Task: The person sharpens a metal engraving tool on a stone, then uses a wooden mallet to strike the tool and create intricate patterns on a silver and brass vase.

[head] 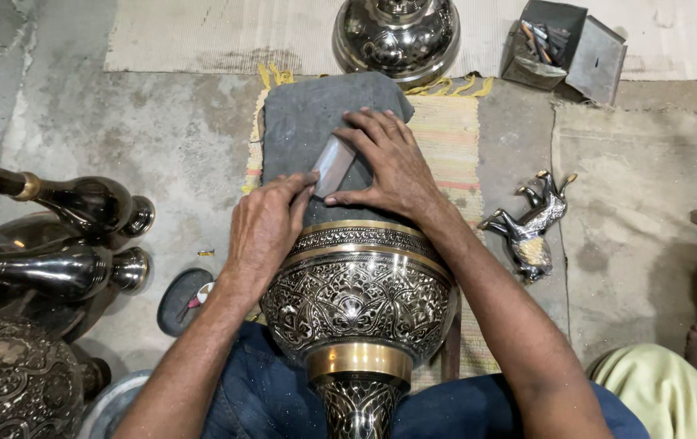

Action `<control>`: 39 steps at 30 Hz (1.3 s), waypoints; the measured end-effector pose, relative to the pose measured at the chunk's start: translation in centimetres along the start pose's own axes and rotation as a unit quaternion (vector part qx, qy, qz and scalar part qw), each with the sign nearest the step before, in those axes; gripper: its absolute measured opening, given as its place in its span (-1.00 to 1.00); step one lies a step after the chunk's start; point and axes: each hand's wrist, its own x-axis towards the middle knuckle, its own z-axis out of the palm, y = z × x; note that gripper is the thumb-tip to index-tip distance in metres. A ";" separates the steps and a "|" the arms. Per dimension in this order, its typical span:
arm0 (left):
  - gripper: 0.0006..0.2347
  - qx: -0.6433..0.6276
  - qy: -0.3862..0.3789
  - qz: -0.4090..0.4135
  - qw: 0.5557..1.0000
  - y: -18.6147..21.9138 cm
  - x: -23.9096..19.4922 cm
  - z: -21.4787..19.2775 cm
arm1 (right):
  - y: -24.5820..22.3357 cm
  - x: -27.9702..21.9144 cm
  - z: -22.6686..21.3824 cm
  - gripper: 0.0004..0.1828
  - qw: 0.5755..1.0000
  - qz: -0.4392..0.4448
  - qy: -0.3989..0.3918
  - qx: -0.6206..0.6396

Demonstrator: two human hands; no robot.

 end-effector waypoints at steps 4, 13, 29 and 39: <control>-0.82 -0.034 0.014 -0.035 0.999 0.4 -0.1 -0.1 | 0.5 0.5 -0.1 0.19 1.000 0.007 0.011 -0.021; -0.86 -0.061 0.034 -0.030 0.997 0.8 1.2 0.1 | 0.7 0.5 -0.1 0.17 0.999 0.046 -0.012 -0.012; -0.89 -0.082 0.032 0.018 0.996 0.2 2.3 1.4 | 2.3 -0.1 1.2 0.32 0.996 0.062 0.039 0.052; -0.90 -0.050 0.018 -0.013 0.998 1.1 4.1 1.7 | 2.6 0.2 1.4 0.70 0.955 0.220 0.048 0.192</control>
